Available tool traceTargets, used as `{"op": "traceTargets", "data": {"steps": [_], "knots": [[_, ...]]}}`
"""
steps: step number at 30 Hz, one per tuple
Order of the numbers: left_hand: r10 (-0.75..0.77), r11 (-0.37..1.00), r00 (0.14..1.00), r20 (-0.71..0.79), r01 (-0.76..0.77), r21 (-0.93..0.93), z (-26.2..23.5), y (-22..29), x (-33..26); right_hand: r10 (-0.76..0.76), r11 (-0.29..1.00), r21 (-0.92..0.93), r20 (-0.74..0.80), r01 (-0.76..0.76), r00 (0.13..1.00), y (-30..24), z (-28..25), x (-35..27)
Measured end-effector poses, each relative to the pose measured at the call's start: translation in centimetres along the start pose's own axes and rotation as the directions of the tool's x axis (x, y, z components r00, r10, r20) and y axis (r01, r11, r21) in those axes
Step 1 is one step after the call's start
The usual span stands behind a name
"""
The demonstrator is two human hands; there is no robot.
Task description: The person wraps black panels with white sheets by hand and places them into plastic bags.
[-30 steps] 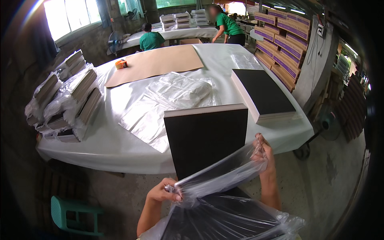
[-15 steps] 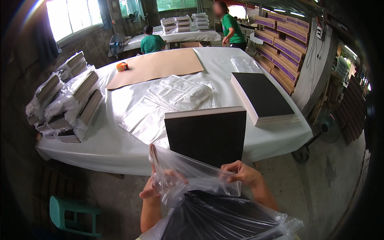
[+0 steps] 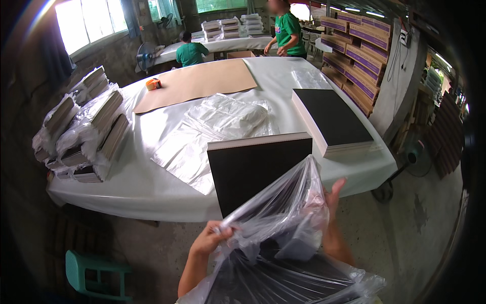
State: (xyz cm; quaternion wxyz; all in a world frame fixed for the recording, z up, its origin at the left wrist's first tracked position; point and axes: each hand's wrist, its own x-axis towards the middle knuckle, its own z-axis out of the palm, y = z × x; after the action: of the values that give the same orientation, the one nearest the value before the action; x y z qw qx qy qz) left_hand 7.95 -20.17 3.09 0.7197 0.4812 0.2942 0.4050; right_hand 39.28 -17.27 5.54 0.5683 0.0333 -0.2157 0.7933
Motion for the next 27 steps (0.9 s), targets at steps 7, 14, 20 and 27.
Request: {"op": "traceTargets", "data": {"steps": [7,14,20,27], "knots": [[0.350,0.905,0.834,-0.427,-0.419,-0.076,1.0,2.2,0.4,0.445,0.502,-0.725,-0.252,-0.472,0.859,-0.2,2.7,-0.2],[0.556,0.735,0.811,-0.184,-0.583,-0.347,2.7,3.8,0.8,0.150,0.374,-0.853,-0.332,-0.364,0.931,2.3,1.8,0.0],[0.020,0.999,0.985,0.170,-0.014,-0.035,0.3,1.2,-0.6,-0.116,0.970,-0.238,-0.279,0.048,0.953,0.6,1.0,0.6],[-0.232,0.969,0.968,0.091,0.238,-0.063,0.7,-1.0,-1.2,0.011,0.998,0.065,0.073,-0.015,0.997,0.8,-1.8,-1.1]]}}
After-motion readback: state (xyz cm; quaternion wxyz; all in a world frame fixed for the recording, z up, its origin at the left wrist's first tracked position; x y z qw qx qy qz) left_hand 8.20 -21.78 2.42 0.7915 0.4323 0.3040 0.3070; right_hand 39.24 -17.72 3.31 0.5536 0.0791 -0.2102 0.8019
